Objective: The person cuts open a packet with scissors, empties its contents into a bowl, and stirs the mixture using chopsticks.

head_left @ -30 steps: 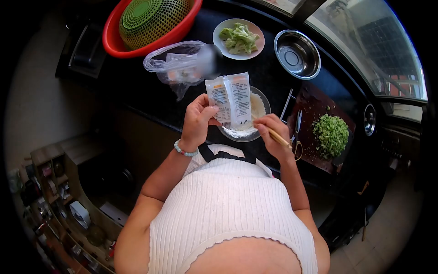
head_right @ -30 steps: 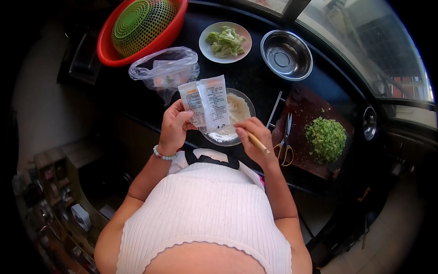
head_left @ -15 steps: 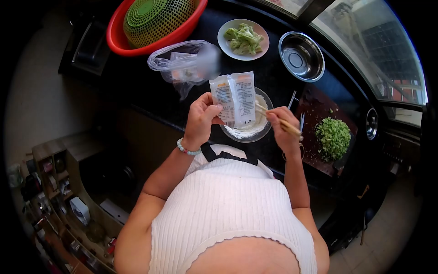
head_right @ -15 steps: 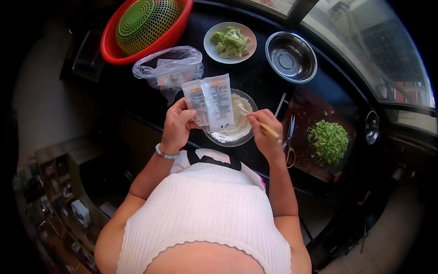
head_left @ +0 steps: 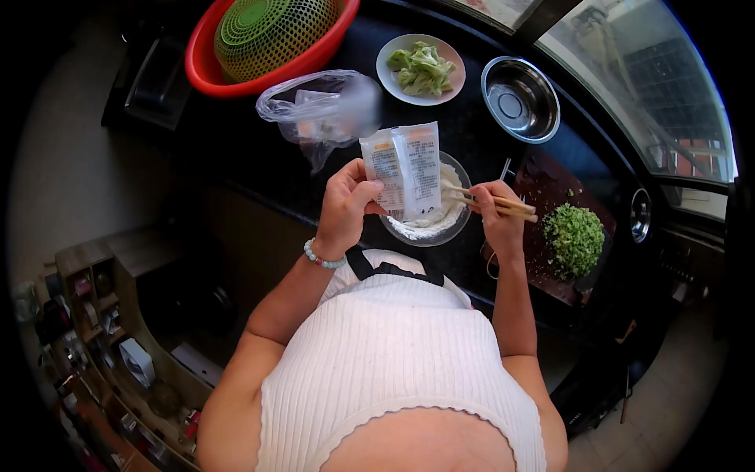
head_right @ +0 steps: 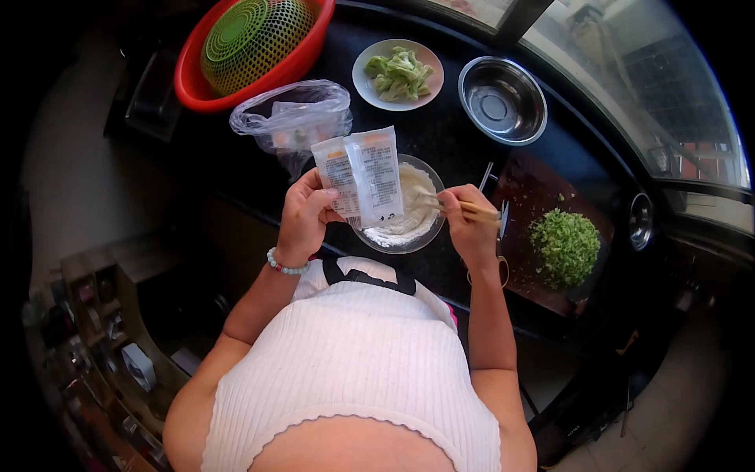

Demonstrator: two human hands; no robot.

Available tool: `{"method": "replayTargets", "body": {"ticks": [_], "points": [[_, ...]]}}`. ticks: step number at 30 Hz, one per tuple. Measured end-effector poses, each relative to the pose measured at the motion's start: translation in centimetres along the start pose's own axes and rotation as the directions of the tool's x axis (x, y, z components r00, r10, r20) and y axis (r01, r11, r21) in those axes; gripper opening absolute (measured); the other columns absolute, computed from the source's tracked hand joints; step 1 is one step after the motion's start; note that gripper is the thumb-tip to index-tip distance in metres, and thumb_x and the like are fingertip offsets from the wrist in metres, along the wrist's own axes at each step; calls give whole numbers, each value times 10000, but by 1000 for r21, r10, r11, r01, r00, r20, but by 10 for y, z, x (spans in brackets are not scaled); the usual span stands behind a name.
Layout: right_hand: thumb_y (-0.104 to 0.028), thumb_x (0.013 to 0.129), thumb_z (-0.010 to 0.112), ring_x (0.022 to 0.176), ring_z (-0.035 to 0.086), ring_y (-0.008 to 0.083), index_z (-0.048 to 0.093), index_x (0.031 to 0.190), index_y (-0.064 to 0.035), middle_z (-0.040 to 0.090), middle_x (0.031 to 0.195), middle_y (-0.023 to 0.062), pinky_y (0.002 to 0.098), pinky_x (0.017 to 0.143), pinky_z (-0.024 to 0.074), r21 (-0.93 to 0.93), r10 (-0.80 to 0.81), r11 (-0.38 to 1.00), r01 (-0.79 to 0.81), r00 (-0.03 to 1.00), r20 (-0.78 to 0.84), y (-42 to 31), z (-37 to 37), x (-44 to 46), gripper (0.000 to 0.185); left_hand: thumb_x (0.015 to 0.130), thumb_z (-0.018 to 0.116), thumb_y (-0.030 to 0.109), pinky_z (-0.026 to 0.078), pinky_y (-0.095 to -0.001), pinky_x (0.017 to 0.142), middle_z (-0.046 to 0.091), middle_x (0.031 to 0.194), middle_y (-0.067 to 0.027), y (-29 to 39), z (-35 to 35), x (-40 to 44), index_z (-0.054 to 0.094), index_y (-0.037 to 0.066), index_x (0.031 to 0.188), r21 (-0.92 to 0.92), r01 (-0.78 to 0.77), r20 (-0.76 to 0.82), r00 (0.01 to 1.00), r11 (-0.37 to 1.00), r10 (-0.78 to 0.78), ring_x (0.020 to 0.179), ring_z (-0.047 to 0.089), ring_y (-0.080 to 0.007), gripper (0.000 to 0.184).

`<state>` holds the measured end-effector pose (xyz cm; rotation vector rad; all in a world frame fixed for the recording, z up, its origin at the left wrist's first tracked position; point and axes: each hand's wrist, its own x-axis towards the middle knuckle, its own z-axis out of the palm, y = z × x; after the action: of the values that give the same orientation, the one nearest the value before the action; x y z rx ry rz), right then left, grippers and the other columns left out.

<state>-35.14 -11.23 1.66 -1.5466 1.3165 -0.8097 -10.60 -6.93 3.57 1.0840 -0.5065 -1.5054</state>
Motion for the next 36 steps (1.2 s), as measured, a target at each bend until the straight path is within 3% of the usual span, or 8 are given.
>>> {"method": "replayTargets", "body": {"ticks": [7,11,15,20,24,28,31,36], "points": [[-118,898,590,592,565,108,632,878,28,595,790,69,220,566,478,129,217,966,-224,974,66,-5,-1,0,153,834,512,37,572,-251,590,622,860,-90,2,1,-1,532,-16,916,-19,-2,0,1000,1000,2,725,641,-128,99],[-142,909,586,594,557,84,617,840,20,599,778,52,214,542,472,-87,-376,913,400,904,205,-12,20,2,179,832,512,32,574,-251,587,624,863,-91,3,1,-1,531,-14,915,-31,3,-3,1000,1000,-3,719,643,-129,98],[-98,867,620,690,565,168,621,882,10,587,810,104,269,611,447,132,274,946,-296,948,162,-9,1,-1,110,831,512,32,575,-254,586,624,862,-90,3,-1,-2,530,-15,919,-24,-15,-1,1000,1000,15,711,644,-131,101],[-105,896,589,548,530,99,629,838,1,597,696,37,243,514,443,-51,-383,913,405,893,238,-5,21,-1,127,830,510,27,577,-256,591,624,864,-88,7,1,-3,529,-17,920,-32,-14,0,1000,999,14,718,645,-132,102],[-78,875,603,646,552,127,626,869,14,589,749,73,231,588,456,127,296,944,-304,952,73,-4,-4,1,95,831,507,24,579,-259,596,625,871,-89,8,-2,-3,528,-16,918,-42,-31,-3,1000,999,31,723,648,-134,98],[-157,927,551,588,610,81,634,810,-4,630,705,43,189,550,510,-99,-382,904,415,891,247,-10,14,3,209,830,508,23,580,-261,600,625,873,-90,11,0,-4,527,-16,921,-52,-22,2,1000,998,22,721,648,-135,101],[-138,902,595,592,584,77,637,831,-8,621,716,37,194,531,492,126,190,967,-223,954,230,-6,-2,-3,155,829,509,21,581,-263,604,625,873,-91,12,-1,-4,527,-15,924,-52,-33,7,999,998,34,721,648,-135,103],[-96,878,607,627,557,148,628,875,17,589,775,87,245,566,424,-24,-238,968,249,948,209,-10,14,2,115,831,510,23,582,-267,609,625,872,-92,13,1,-5,529,-13,920,-46,-23,-9,1000,999,22,722,649,-136,98]]}}
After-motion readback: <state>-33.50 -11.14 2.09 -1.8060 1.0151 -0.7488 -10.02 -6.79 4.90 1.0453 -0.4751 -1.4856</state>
